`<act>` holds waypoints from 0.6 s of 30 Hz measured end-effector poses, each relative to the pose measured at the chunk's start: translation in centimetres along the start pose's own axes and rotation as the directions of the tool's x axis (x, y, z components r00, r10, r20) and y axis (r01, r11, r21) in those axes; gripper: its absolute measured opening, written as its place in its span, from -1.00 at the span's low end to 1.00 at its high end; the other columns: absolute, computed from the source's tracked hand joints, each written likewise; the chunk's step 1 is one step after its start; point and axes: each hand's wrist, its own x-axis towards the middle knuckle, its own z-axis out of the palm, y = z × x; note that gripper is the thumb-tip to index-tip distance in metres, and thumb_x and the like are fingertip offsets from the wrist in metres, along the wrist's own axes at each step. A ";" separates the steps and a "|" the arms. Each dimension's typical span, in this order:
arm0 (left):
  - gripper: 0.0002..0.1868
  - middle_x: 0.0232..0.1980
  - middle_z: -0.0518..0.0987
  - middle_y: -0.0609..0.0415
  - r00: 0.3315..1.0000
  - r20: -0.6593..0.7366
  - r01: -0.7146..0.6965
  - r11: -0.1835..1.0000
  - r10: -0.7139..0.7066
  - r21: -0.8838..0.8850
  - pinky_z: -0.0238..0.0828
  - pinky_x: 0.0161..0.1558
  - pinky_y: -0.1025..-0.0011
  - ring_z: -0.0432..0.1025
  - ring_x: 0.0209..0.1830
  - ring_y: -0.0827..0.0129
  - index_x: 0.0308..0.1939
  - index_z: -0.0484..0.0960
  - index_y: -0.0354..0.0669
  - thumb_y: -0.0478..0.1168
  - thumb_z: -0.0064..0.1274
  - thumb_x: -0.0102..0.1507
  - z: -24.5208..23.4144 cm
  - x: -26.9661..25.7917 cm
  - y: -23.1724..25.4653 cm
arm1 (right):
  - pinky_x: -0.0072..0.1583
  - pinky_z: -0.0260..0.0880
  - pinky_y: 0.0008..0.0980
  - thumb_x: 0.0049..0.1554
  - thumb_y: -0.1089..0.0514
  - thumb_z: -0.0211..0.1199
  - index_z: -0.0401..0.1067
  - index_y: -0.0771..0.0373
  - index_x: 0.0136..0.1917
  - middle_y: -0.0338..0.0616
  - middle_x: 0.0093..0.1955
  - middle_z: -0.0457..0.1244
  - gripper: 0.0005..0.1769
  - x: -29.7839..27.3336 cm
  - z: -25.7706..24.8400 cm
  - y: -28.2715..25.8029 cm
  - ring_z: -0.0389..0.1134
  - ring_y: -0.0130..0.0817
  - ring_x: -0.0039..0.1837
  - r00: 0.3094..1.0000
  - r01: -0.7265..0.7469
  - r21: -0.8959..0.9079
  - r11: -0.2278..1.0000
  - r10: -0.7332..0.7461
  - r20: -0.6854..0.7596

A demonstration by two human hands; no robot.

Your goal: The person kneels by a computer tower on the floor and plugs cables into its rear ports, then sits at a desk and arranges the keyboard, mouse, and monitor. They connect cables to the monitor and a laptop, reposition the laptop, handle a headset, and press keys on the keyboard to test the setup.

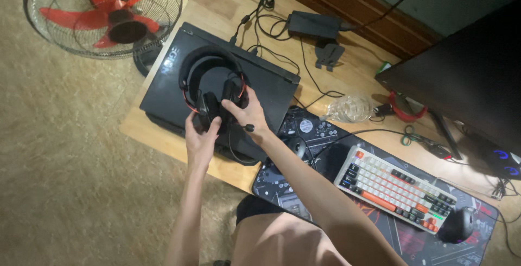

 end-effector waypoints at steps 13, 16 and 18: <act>-0.29 0.24 0.49 -0.01 1.000 -0.011 -0.005 0.999 0.005 0.048 0.65 -0.11 0.34 0.49 0.10 0.37 0.44 0.21 -0.24 -0.07 0.16 0.32 -0.8 1.2 -2.4 | 0.26 0.41 -0.30 0.14 -0.16 0.31 0.06 0.24 0.59 0.05 0.41 0.21 -0.08 -1.1 -3.5 1.8 0.42 -0.23 0.29 0.997 -0.034 -0.127 0.991 0.042 0.063; -0.38 0.13 0.55 0.03 0.992 -0.114 -0.054 0.997 0.059 0.051 0.53 -0.09 0.43 0.52 0.02 0.36 0.43 0.25 -0.24 -0.10 0.11 0.38 -2.0 -0.1 -3.3 | 0.29 0.40 -0.33 0.24 0.00 0.23 0.12 0.29 0.55 0.02 0.44 0.24 -0.28 -6.0 -10.3 2.8 0.39 -0.29 0.32 0.996 0.077 -0.024 0.997 -0.076 0.048; -0.52 0.11 0.57 0.00 0.940 -0.202 -0.248 0.958 0.274 0.146 0.40 0.04 0.50 0.48 0.03 0.40 0.40 0.34 -0.29 -0.18 0.10 0.48 -3.2 -3.0 -3.6 | 0.30 0.40 -0.37 0.27 0.10 0.20 0.22 0.31 0.50 0.01 0.39 0.31 -0.41 -10.6 -16.1 4.1 0.41 -0.30 0.29 0.989 0.109 -0.064 0.992 -0.114 -0.093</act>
